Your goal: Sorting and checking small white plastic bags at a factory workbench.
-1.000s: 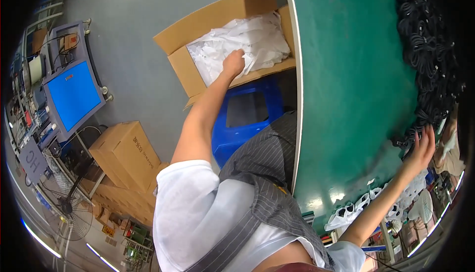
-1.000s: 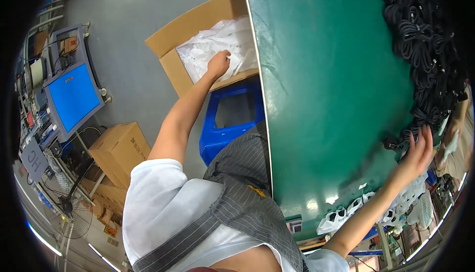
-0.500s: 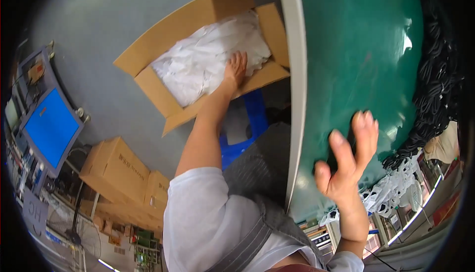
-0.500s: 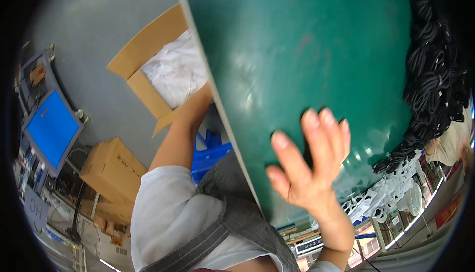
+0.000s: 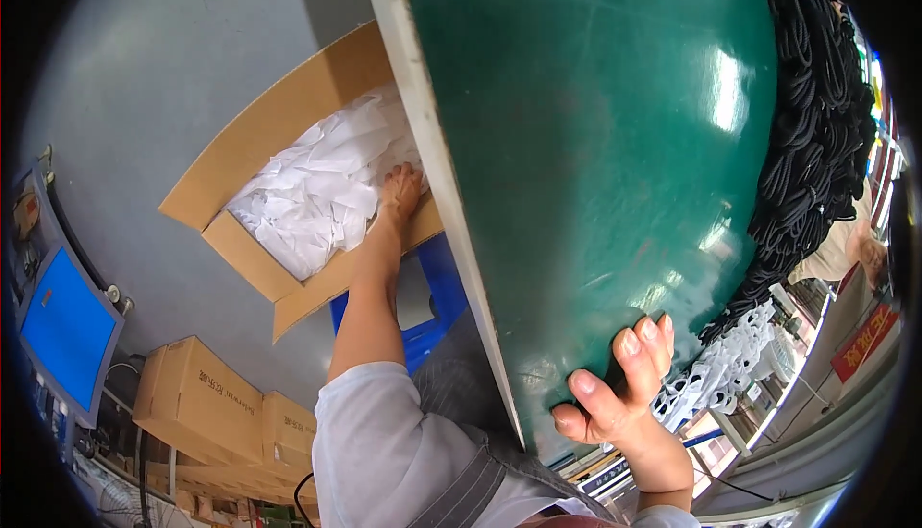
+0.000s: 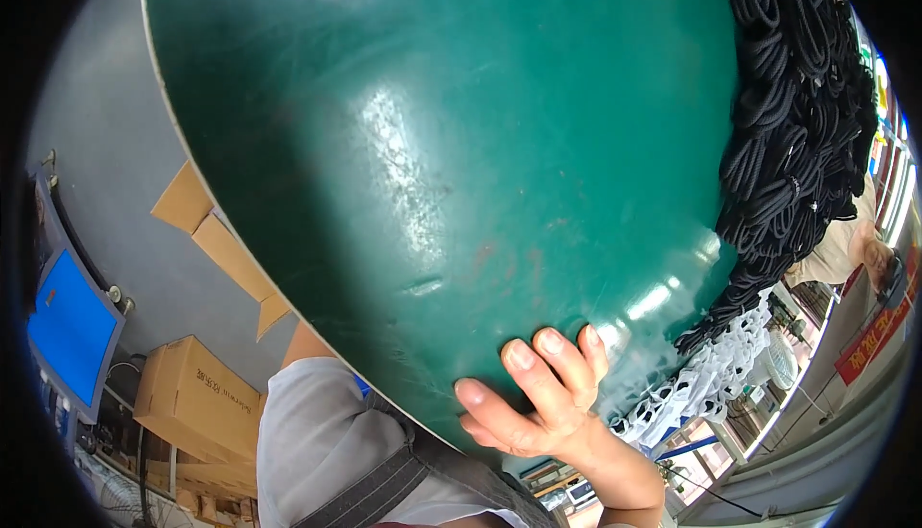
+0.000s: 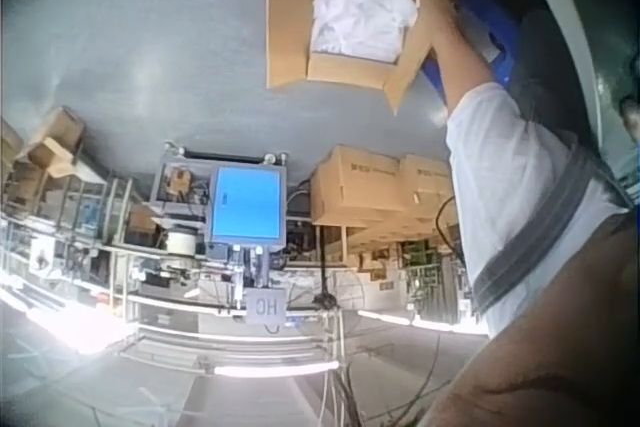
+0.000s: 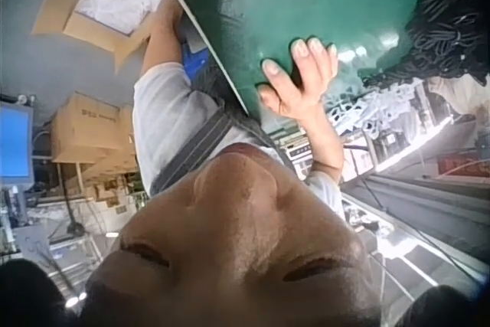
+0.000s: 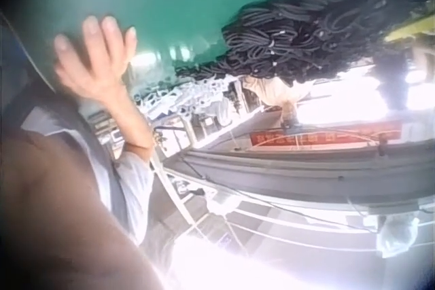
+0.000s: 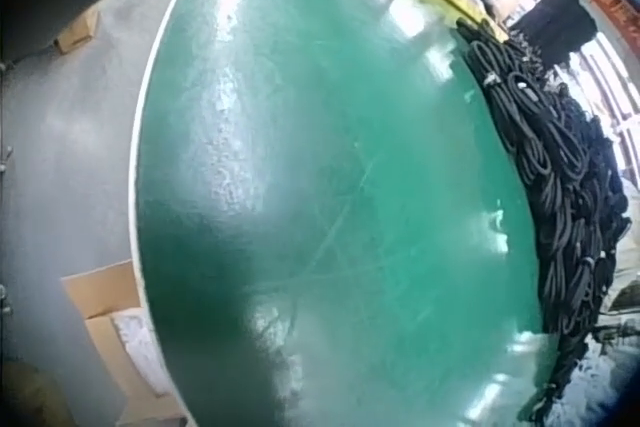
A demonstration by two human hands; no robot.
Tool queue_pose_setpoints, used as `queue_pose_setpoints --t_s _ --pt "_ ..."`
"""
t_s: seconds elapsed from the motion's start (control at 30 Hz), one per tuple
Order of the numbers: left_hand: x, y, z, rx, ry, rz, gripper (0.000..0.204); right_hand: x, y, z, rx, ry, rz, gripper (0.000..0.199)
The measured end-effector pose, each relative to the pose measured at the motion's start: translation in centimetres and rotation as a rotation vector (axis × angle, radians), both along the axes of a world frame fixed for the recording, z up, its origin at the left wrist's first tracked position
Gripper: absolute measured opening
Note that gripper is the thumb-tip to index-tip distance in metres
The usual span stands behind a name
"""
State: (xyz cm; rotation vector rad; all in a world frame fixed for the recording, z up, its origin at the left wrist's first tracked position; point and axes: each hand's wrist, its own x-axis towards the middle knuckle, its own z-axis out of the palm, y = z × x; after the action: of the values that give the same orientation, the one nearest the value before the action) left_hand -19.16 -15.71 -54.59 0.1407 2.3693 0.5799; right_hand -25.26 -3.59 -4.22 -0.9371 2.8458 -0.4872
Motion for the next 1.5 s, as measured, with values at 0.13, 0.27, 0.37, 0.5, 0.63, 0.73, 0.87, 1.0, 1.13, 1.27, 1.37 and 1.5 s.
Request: queue_pose_setpoints --t_s 0.13,0.27,0.37,0.5,0.63,0.73,0.87,1.0,1.13,1.27,1.37,1.5 --pt "2.9 -0.7 -0.1 0.167 0.349 0.308 0.032 -0.2 0.0 0.2 -0.017 -0.004 0.028 0.027" --pt "-0.6 -4.8 8.1 0.590 0.272 0.562 0.048 -0.9 -0.3 0.5 0.015 -0.049 -0.021 0.035" --pt "4.9 -8.3 8.9 0.560 0.367 0.825 0.038 -1.2 -1.6 0.7 -0.085 -0.071 -0.016 0.043" --pt "2.5 -10.6 25.2 0.833 0.351 1.304 0.020 -1.4 -1.3 0.8 -0.141 -0.020 -0.039 0.048" --pt "3.4 -13.0 40.3 1.165 0.279 1.449 0.026 -0.9 -0.5 0.4 -0.211 0.093 -0.067 0.045" --pt "4.4 -12.8 50.0 1.492 0.112 1.072 0.028 1.0 0.2 1.3 -0.268 0.166 -0.093 0.041" --pt "6.7 -5.8 56.0 1.376 -0.082 0.853 0.031 7.0 1.7 6.1 -1.003 -0.541 -0.359 0.043" --pt "10.1 5.3 58.0 1.240 -0.216 0.622 0.029 16.2 8.6 10.3 -1.070 -0.435 -0.542 0.033" --pt "14.1 13.9 57.4 1.191 -0.517 0.313 0.029 26.0 15.9 10.0 -1.280 -0.328 -0.991 0.023" --pt "17.7 20.6 55.0 1.248 -0.811 0.286 0.029 34.8 21.2 8.4 -1.725 -0.144 -1.361 0.029" --pt "22.0 23.4 53.9 1.142 -0.681 0.219 0.034 38.8 22.8 6.9 -1.861 -0.153 -1.374 0.034" --pt "26.3 23.6 52.2 1.071 -0.523 0.180 0.048 40.5 22.3 5.9 -1.680 -0.128 -1.358 0.032"
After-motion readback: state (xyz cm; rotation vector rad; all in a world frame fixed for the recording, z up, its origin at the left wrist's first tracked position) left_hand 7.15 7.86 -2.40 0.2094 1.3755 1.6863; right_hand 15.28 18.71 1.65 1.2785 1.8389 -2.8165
